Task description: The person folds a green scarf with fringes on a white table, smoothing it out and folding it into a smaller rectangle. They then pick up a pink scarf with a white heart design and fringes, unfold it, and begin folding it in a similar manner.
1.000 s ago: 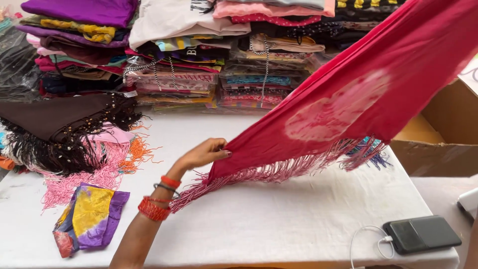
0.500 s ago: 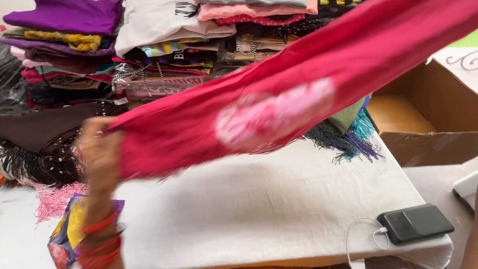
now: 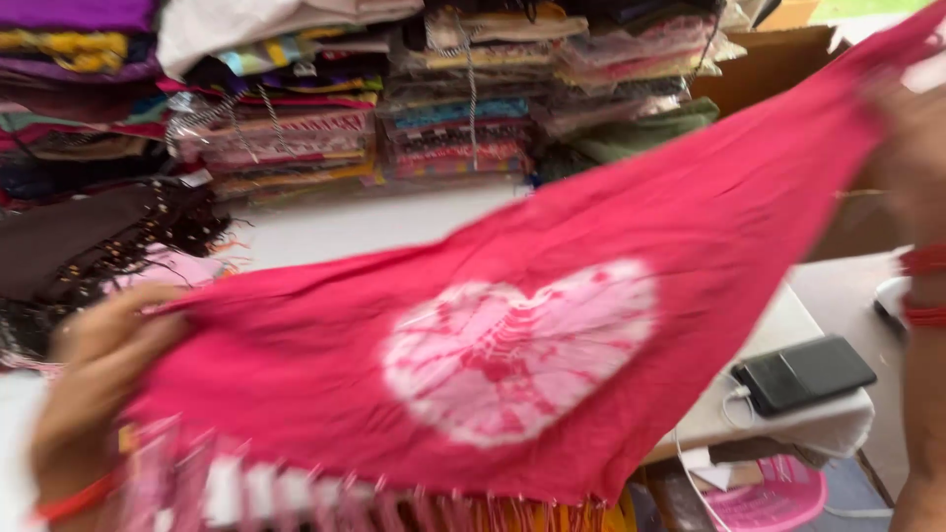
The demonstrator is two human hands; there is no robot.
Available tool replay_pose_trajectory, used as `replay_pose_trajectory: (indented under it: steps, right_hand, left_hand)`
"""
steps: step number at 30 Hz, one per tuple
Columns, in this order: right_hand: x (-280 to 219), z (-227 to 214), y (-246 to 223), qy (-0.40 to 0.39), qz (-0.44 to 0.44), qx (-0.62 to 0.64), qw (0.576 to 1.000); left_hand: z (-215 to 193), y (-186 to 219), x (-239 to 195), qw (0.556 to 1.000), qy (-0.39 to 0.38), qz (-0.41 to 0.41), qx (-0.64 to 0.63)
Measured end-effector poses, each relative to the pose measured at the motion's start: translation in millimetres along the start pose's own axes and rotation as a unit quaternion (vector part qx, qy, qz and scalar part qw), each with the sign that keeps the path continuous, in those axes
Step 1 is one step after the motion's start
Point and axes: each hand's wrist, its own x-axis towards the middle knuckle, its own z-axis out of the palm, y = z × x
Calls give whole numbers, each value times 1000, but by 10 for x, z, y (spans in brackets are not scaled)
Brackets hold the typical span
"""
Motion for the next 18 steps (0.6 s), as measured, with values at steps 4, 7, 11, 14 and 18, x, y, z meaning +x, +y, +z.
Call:
replay_pose_trajectory:
  steps: [4, 7, 11, 14, 18]
  right_hand:
    - [185, 839, 1125, 6, 31, -35, 999]
    - [248, 1074, 2232, -52, 150, -33, 987]
    - [223, 1245, 2563, -26, 115, -197, 973]
    - [198, 1296, 2429, -41, 170, -325, 929]
    - [209, 1239, 2424, -50, 203, -351, 913]
  left_hand:
    - [999, -542, 642, 988, -72, 24, 137]
    - [1434, -1236, 960, 975, -103, -129, 151]
    - [1697, -1422, 1204, 955, -84, -125, 257]
    - [1742, -1380, 1174, 944, -72, -123, 298]
    - [1647, -1394, 1077, 915, -62, -59, 395]
